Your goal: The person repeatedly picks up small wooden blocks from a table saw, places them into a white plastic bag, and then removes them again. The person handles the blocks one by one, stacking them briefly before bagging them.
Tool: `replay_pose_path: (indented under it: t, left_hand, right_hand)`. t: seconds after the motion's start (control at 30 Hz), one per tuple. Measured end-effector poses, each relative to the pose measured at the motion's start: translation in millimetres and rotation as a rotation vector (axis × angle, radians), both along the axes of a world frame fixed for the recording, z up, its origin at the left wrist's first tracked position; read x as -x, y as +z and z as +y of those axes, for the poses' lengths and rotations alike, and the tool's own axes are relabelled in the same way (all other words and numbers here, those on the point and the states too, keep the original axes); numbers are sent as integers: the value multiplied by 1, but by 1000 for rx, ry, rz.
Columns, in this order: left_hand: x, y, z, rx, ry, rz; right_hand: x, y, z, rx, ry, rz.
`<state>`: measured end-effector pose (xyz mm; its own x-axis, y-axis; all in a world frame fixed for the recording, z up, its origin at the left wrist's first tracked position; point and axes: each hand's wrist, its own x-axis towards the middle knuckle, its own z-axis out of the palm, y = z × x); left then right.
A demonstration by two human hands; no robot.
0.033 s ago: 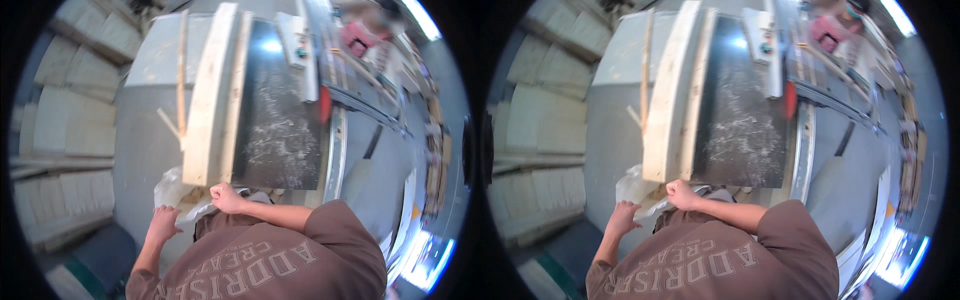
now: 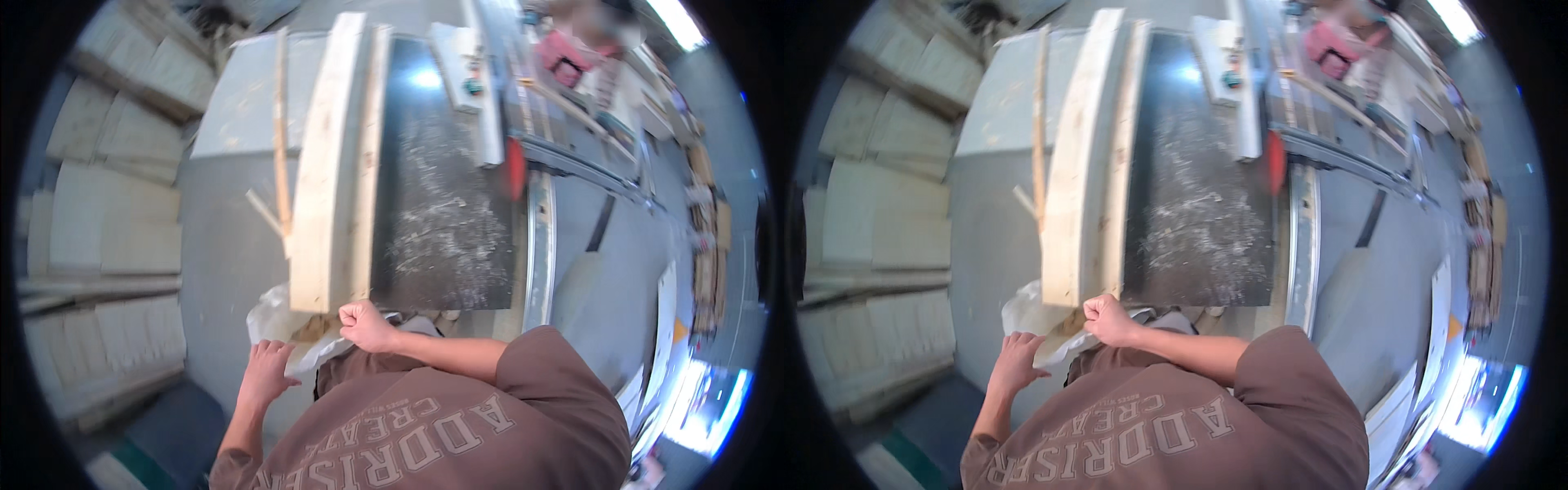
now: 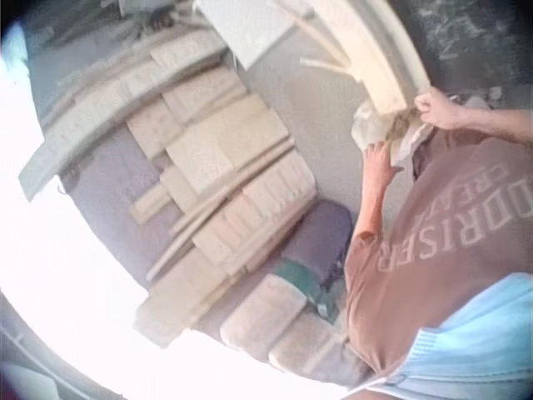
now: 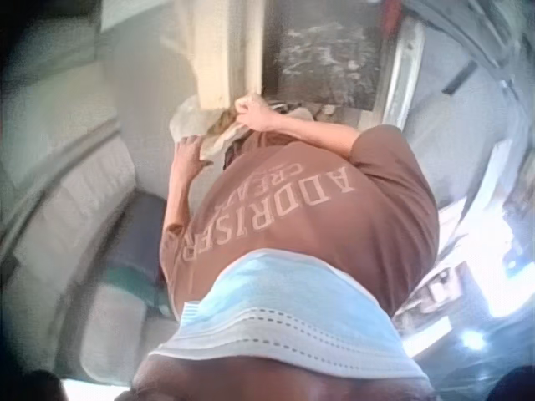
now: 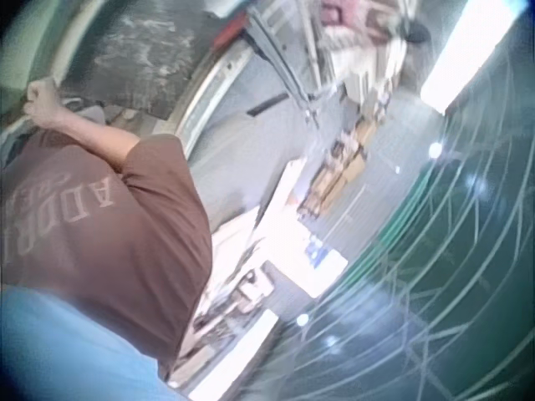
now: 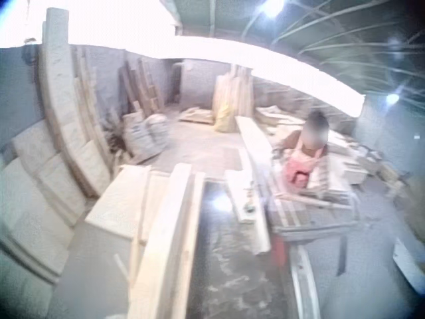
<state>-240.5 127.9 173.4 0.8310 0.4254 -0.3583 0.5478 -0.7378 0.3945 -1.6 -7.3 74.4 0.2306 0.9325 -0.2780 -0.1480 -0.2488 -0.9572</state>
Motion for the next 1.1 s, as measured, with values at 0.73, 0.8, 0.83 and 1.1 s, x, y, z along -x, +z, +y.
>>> replay_pose_path:
  t: [0.73,0.8,0.83,1.1]
  left_hand:
    - [-247,-43,-22,1462,576,-739]
    - [-253,-14,-23,1559,457,-654]
    - [-252,-13,-22,1630,418,-627]
    - [-253,-9,-28,1451,299,-691]
  right_hand:
    - [-91,77,-72,-53,-251,-1587]
    - [-92,85,-72,-87,-292,-1578]
    - [-91,87,-70,-100,-283,-1553]
    - [-88,91,-58,-169,-198,-1535]
